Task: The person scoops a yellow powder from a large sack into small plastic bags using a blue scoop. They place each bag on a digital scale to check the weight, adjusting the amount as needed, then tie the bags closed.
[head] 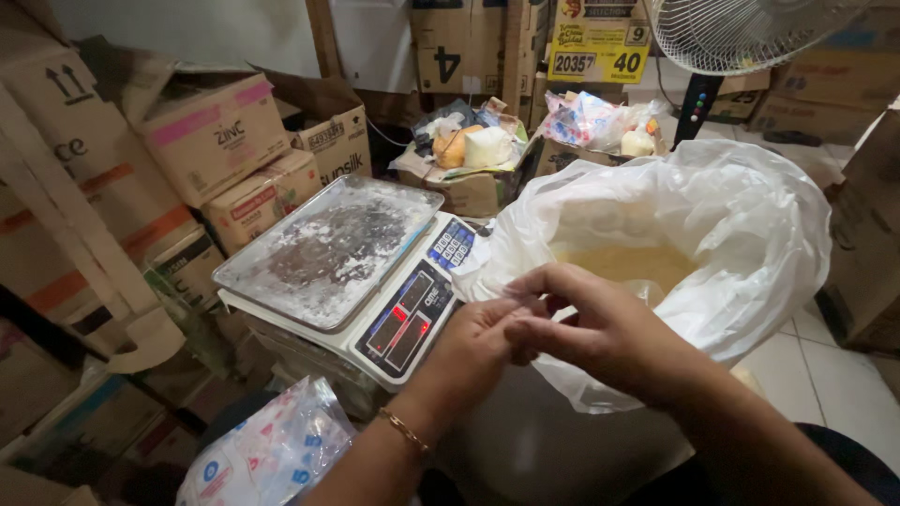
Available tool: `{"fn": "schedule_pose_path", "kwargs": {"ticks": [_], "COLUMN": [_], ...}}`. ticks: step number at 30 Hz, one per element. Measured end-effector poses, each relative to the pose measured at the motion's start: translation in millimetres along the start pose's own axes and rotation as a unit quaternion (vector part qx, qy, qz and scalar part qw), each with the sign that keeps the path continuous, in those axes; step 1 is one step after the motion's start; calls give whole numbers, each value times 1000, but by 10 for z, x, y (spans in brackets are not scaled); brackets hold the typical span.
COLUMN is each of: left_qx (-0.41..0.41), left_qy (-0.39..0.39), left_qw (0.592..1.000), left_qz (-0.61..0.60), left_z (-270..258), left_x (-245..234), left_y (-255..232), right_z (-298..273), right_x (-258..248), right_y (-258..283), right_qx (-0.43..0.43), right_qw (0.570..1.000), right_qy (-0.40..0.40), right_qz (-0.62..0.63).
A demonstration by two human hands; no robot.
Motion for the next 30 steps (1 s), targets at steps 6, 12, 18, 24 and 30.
{"fn": "schedule_pose_path", "kwargs": {"ticks": [6,12,18,24,30], "left_qx": [-108,-46,-78,146,56], "left_qy": [-38,-20,-104,-253,-264], "left_qw": [992,988,947,842,867], "left_qz": [48,149,294,453,419], "left_z": [-48,-56,-136,-296,-295], "left_x": [-64,18,-233,-246,-196], "left_y": [191,-21,-171,-756,-644], "right_z": [-8,71,-6,40,85], "right_x": [62,70,-236,218,351], "right_y": [-72,-222,-197,-399,-511], "right_qx": [58,14,-12,26,-26], "right_qw": [997,993,981,978,960], "right_qy": [42,16,-148,8,30], "right_qz": [24,115,-123,-206,-279]}}
Point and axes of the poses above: each hand's wrist, its own z-axis towards the middle knuckle, its own x-axis out of the palm, y = z × x, the point moved 9 cm from there along z, towards the middle knuckle, and after that the axes turned 3 degrees about -z, right-handed, at the moved point
